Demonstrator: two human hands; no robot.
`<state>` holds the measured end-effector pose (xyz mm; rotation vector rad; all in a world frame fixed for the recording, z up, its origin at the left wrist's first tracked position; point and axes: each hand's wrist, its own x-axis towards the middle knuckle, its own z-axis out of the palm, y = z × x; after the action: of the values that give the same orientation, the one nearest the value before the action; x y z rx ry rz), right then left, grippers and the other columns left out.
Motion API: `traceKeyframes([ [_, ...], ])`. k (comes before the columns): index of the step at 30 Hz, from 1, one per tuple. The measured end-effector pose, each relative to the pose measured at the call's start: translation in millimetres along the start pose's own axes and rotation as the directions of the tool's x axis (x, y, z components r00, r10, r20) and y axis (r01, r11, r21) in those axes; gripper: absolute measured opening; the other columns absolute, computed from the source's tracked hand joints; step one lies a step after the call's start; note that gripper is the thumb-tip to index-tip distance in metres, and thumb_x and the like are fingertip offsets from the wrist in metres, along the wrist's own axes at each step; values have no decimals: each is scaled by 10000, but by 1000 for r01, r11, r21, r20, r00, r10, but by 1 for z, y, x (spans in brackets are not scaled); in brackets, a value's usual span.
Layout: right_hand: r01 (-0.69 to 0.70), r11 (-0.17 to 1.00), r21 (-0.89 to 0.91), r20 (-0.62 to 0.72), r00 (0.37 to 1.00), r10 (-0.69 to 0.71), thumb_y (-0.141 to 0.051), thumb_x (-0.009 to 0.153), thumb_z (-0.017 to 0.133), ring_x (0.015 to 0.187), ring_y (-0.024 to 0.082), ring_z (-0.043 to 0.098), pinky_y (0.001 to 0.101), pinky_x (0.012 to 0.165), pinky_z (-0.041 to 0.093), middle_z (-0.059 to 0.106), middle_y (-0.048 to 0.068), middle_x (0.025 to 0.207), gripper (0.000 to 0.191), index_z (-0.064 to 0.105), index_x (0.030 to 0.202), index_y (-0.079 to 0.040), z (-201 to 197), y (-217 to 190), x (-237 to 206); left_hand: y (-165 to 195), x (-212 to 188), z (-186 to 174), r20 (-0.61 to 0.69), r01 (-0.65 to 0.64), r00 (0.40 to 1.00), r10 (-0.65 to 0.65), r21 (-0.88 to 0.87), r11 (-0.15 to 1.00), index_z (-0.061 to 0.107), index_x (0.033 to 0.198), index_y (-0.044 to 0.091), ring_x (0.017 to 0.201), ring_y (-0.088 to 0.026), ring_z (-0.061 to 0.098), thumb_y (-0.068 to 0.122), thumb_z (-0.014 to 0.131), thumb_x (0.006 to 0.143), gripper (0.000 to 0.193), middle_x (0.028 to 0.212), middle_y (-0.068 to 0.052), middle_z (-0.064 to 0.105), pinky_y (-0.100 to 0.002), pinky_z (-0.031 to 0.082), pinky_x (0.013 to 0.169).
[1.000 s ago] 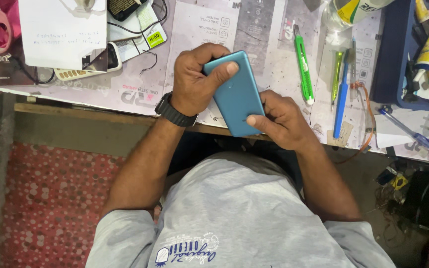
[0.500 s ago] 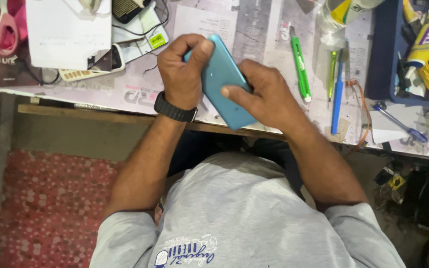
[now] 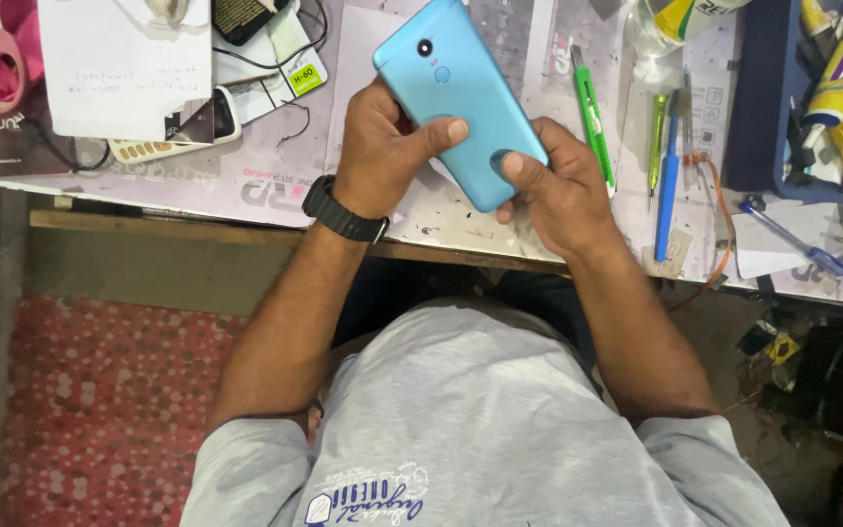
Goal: The person applies adhesive to a small internal component and to the motherboard area of a disassembled smartphone, then presses the component into place. The person then picks up the phone's back cover and aligns it with the chassis, and finally sprays a liquid onto a toothbrush.
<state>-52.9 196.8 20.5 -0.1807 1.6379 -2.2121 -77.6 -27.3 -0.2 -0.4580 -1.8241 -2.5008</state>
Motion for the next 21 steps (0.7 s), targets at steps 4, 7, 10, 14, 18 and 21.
traceKeyframes([
  [4,-13,998,60,34,999,11,-205,1044,664,769,168,669,292,622,575,671,105,983,286,581,1202,19,-7,2,1,-5,2,2,-23,-4,1000,3,-61,998,644,1169,5,927,-134,731,281,830,935,407,1035,-86,748,-294,619,829],
  [7,0,995,96,75,997,-7,-202,1082,613,769,186,675,305,641,585,675,122,986,279,574,1219,37,-11,1,0,-7,3,3,-67,27,997,-28,-18,999,649,1172,5,864,-107,701,305,783,985,378,989,-73,746,-269,589,788],
  [10,-20,990,137,104,995,6,-219,1108,558,761,203,681,321,651,596,681,142,971,304,577,1225,61,-13,0,0,-10,5,5,-91,26,995,-28,-29,999,660,1156,13,839,-90,689,381,683,1054,383,961,-52,739,-255,580,766],
  [14,-42,990,133,99,995,28,-227,1112,525,730,222,685,326,653,595,688,158,949,326,583,1212,78,-16,-1,-2,-13,5,5,-105,61,992,-66,-44,997,666,1170,26,761,-64,644,502,543,1080,499,889,-15,693,-228,527,675],
  [18,-27,993,117,113,993,13,-219,1128,508,748,229,686,328,681,593,693,168,949,321,588,1197,85,-20,0,-4,-16,5,6,-111,61,992,-64,-26,998,667,1136,32,796,-77,682,538,507,1092,532,895,-17,700,-237,562,705],
  [21,-40,993,111,96,995,30,-189,1092,565,756,193,691,304,675,595,699,144,960,288,609,1193,77,-21,-1,-5,-15,5,7,-91,67,993,-72,-54,996,662,1164,19,808,-92,680,476,572,1085,472,929,-36,709,-245,560,717],
])
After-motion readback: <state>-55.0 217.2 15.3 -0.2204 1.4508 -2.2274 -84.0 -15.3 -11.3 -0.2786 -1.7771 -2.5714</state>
